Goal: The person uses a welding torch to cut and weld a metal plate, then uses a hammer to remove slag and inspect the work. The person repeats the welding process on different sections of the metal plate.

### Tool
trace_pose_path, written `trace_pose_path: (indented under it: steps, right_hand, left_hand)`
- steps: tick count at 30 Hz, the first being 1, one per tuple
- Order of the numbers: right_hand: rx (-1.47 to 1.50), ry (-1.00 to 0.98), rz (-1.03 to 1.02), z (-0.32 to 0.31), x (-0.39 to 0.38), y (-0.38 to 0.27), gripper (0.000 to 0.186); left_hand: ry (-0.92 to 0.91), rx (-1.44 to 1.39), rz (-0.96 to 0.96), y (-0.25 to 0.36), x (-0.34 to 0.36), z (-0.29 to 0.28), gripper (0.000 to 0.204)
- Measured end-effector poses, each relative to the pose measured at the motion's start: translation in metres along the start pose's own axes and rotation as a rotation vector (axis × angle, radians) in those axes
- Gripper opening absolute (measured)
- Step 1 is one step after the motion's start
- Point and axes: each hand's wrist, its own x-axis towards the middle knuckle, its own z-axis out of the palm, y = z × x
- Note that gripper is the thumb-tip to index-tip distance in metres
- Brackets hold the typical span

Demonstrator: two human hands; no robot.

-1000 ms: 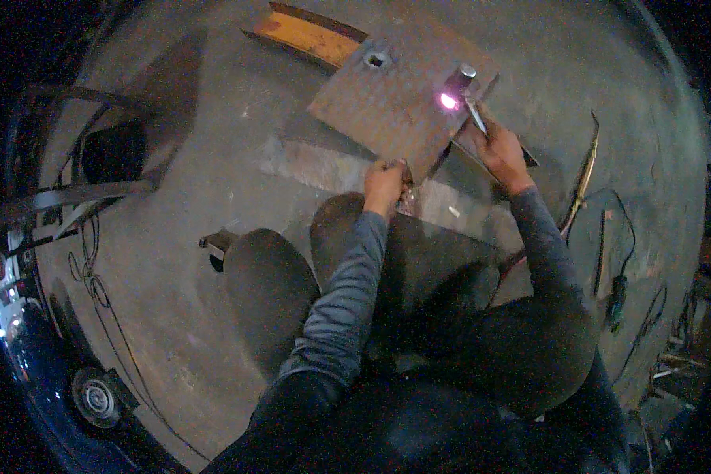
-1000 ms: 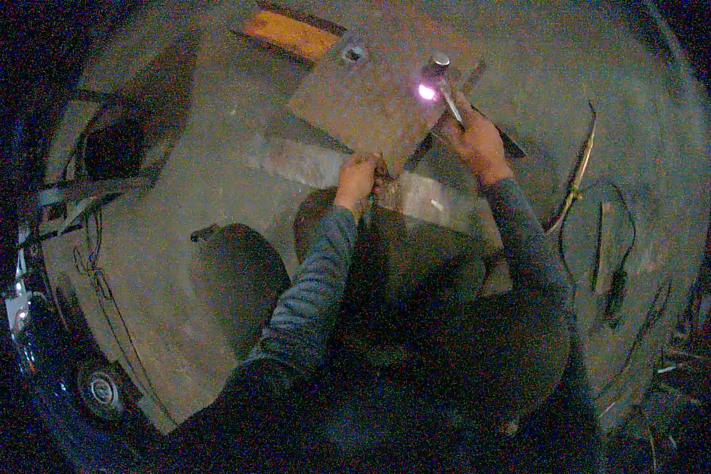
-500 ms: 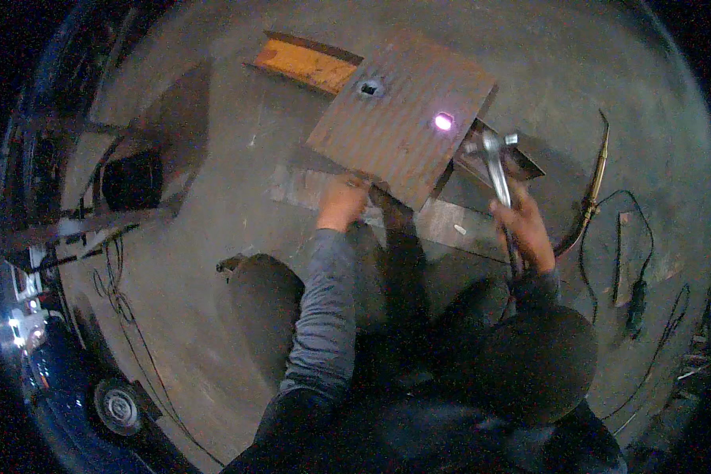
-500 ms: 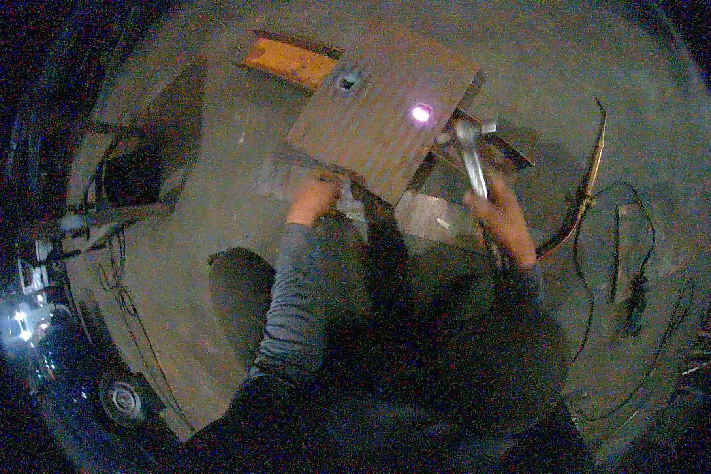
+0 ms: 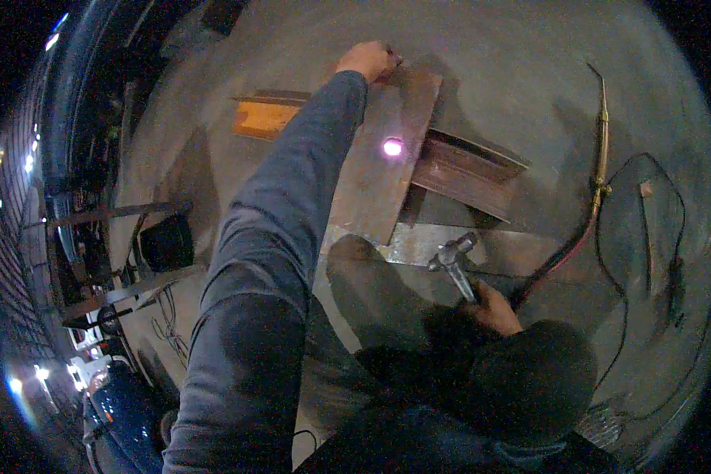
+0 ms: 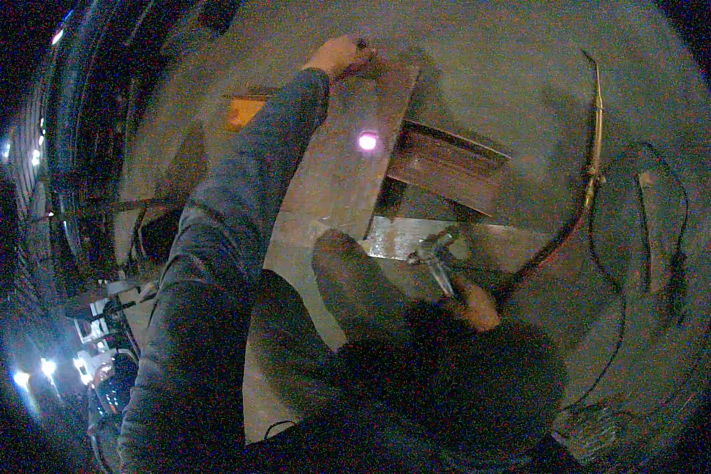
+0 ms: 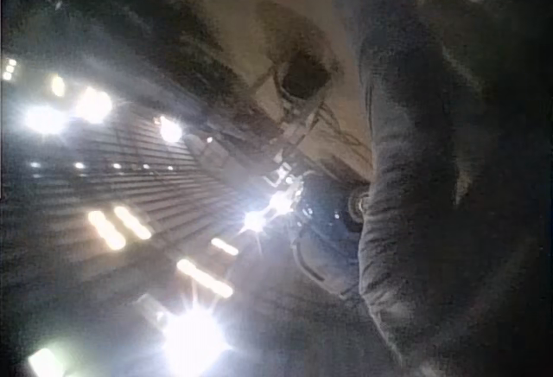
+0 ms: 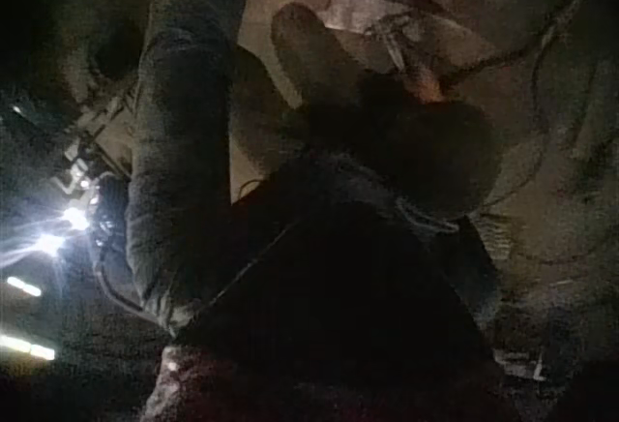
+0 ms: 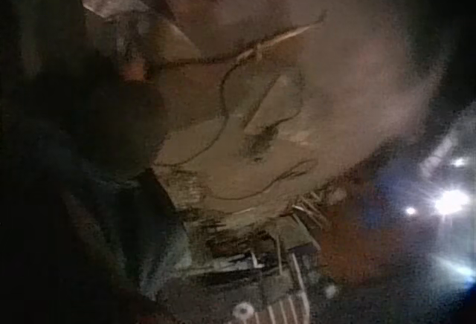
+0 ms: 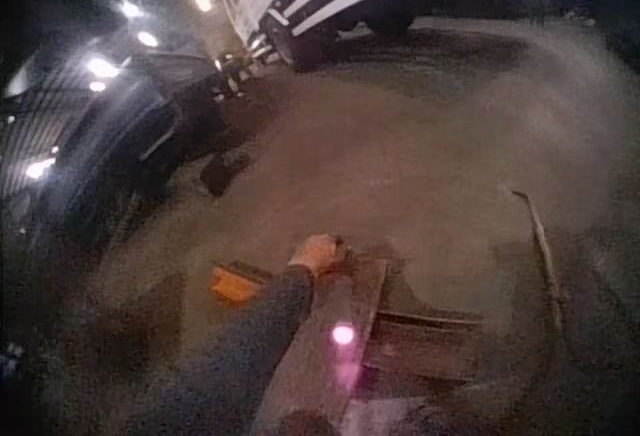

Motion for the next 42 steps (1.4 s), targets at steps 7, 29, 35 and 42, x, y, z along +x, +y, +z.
trace_pose_path:
  steps: [7,29,35,42]
  right_hand:
    - [0.035,0.0,-0.045,-0.005,-0.001,-0.015,0.069]
    - [0.366,-0.093,0.16,-0.016,0.02,0.041,0.064]
    - [0.385,0.061,0.285,-0.059,-0.006,0.019,0.059]
    - [-0.211,-0.021,-0.221,-0.068,0.051,-0.108,0.07]
  left_hand:
    - [-0.065,0.135,0.03,0.008,0.011,0.007,0.052]
    - [0.552,-0.754,-0.895,-0.011,-0.402,-0.105,0.049]
    - [0.59,-1.292,-0.866,-0.033,-0.464,-0.077,0.039]
    - [0.61,-1.065,-0.716,-0.113,-0.469,-0.079,0.036]
